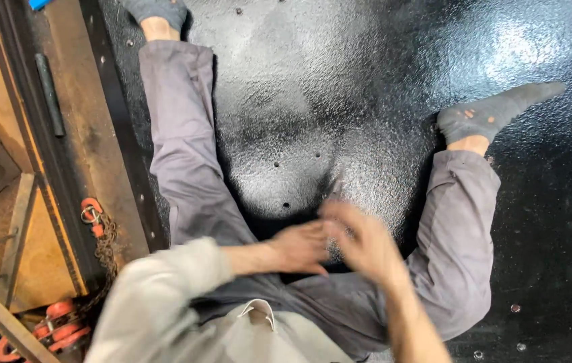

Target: Tapping threads into holes in a metal plate using a manual tap handle.

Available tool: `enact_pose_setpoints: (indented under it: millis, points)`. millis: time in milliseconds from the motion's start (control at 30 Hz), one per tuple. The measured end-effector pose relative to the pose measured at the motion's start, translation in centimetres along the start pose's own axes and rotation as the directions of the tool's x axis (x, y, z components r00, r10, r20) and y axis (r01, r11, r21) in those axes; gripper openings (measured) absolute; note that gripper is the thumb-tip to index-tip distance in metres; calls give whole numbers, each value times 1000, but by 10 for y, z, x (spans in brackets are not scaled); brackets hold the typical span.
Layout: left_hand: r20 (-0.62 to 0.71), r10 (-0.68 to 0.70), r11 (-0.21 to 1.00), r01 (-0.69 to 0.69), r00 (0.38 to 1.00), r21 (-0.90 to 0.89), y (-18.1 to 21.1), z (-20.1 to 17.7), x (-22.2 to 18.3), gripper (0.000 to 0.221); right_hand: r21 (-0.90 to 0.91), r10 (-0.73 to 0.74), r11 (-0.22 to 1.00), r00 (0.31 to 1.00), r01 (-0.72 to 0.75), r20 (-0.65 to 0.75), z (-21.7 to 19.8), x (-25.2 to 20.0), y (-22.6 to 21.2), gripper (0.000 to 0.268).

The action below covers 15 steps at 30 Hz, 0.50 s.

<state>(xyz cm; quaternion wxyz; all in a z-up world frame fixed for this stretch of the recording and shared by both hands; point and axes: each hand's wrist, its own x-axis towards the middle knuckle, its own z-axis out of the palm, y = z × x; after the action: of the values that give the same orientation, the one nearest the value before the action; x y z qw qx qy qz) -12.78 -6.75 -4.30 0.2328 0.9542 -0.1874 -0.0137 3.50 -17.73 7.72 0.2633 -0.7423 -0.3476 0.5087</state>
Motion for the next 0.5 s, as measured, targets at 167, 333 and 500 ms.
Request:
enact_pose_setpoints:
  millis: [167, 333, 500]
  points:
    - [-10, -393, 917, 391, 920, -74, -48, -70, -71, 39, -804, -512, 593, 794, 51, -327, -43, 51, 17, 38]
    - [-17, -840, 420, 631, 542, -652, -131, -45, -22, 50, -611, 115, 714, 918, -343, -380, 37, -3, 25, 51]
    - [78, -778, 494, 683, 624, -538, -82, -10, 148, 50, -79, 205, 969, 944, -232, -257, 124, -13, 0, 76]
